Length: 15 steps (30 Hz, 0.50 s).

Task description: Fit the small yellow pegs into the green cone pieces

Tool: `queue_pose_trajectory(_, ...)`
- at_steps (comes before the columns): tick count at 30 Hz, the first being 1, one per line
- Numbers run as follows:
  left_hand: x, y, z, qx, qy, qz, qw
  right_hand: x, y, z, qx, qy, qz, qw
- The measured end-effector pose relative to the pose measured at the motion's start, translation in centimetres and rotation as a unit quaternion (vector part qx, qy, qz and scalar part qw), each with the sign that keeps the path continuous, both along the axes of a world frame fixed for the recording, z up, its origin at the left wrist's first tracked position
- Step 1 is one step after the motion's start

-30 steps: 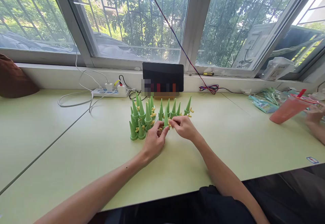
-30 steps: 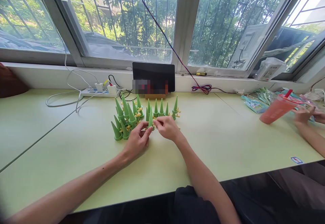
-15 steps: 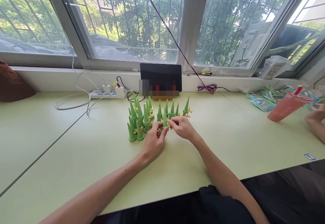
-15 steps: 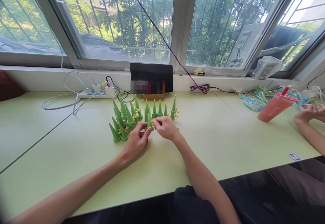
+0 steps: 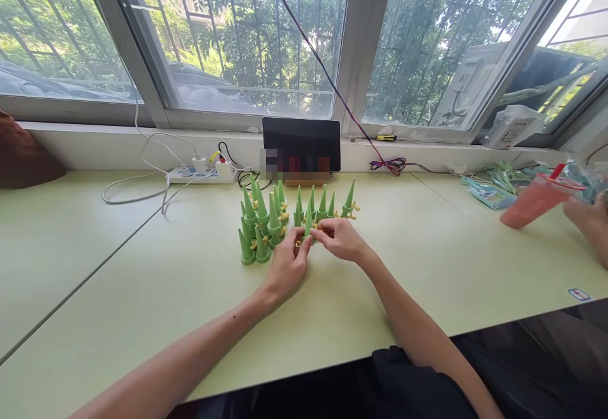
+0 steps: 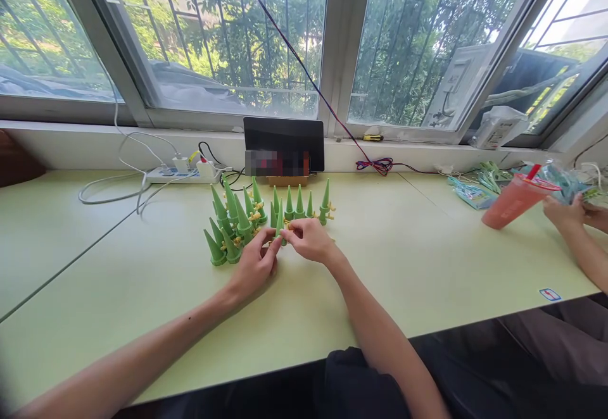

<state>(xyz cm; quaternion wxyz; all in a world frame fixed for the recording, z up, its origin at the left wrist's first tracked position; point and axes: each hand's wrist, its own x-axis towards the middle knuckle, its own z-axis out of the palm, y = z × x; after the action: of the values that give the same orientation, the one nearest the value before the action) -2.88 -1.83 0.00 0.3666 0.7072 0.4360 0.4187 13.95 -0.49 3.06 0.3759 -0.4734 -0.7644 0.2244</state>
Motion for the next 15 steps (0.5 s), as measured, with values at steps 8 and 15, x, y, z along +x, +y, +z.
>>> queue_pose_trajectory(8, 0.0, -0.1, 0.1, 0.008, 0.014, 0.005, 1.000, 0.0, 0.1, 0.0, -0.003, 0.017, 0.004, 1.000)
queue_pose_trajectory(15, 0.0, -0.5, 1.2, 0.044, 0.068, 0.054, 0.995, 0.4, 0.2, 0.0, -0.039, 0.003, 0.008, 0.999)
